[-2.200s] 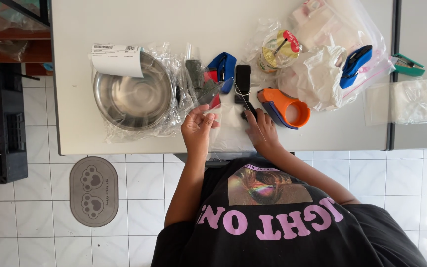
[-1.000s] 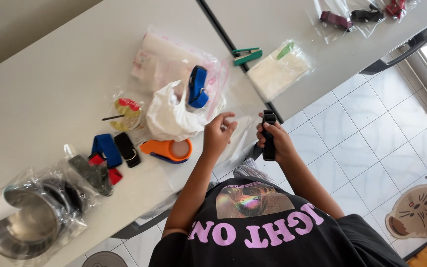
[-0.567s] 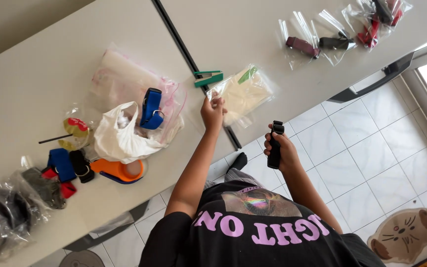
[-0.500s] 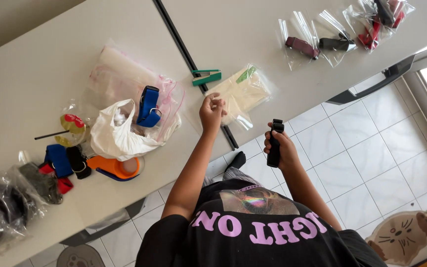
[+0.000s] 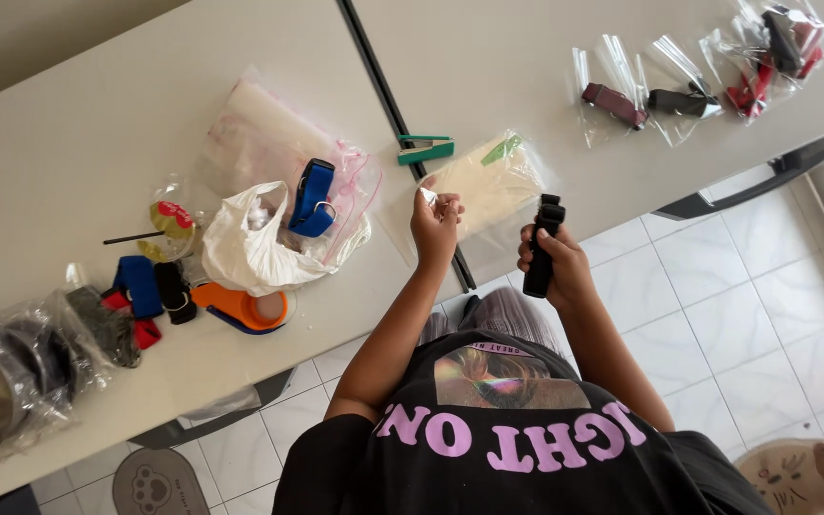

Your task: The person places pet accessories like collars and leashes into small plastic bags, seals them, and organizes them on a table with other items including a metal bowl and a large bag of dog food.

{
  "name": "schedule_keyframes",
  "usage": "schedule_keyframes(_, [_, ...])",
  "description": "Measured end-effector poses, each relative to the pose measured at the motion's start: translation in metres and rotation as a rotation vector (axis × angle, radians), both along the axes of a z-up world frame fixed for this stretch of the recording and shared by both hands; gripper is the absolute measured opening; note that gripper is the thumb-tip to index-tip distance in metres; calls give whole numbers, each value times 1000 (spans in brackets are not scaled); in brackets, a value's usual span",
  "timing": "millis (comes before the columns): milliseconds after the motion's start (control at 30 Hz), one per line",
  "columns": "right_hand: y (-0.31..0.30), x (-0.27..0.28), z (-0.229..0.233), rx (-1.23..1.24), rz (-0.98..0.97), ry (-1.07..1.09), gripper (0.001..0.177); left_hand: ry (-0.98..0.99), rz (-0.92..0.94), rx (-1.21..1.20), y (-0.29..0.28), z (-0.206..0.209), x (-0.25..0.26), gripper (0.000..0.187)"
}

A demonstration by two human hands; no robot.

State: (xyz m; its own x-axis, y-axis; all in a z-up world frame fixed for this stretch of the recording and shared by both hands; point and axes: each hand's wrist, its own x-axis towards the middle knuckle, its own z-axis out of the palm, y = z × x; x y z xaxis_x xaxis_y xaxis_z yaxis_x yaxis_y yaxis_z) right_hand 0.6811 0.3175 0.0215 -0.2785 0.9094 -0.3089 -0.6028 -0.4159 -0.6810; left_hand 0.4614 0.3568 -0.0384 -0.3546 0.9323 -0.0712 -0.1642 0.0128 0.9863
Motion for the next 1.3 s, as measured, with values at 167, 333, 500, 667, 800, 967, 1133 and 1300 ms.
schedule_keyframes(167, [24, -6, 28, -67, 53, 50, 28, 139, 63, -41, 7, -14, 19, 79])
schedule_keyframes(333, [84, 24, -14, -41, 173, -79, 36, 455, 235, -38, 10, 26, 39, 108])
schedule_keyframes(500, [123, 43, 1, 184, 218, -71, 37, 1169, 495, -26, 3, 74, 81, 84])
schedule_keyframes(667, [146, 67, 40, 396, 378, -192, 47, 149, -43, 100, 25, 91, 144, 43])
schedule_keyframes(800, [168, 100, 7, 504, 471, -198, 25, 224, -36, 141, 44, 108, 162, 17])
schedule_keyframes(967, [186, 111, 21, 675, 521, -102, 14, 126, 9, 93, 58, 82, 174, 15])
schedule_keyframes(1133, [194, 112, 40, 622, 552, 63, 10, -207, 238, 97, 69, 82, 179, 24])
schedule_keyframes(1300, [207, 114, 53, 562, 639, 367, 15, -205, 304, 157, 75, 135, 165, 18])
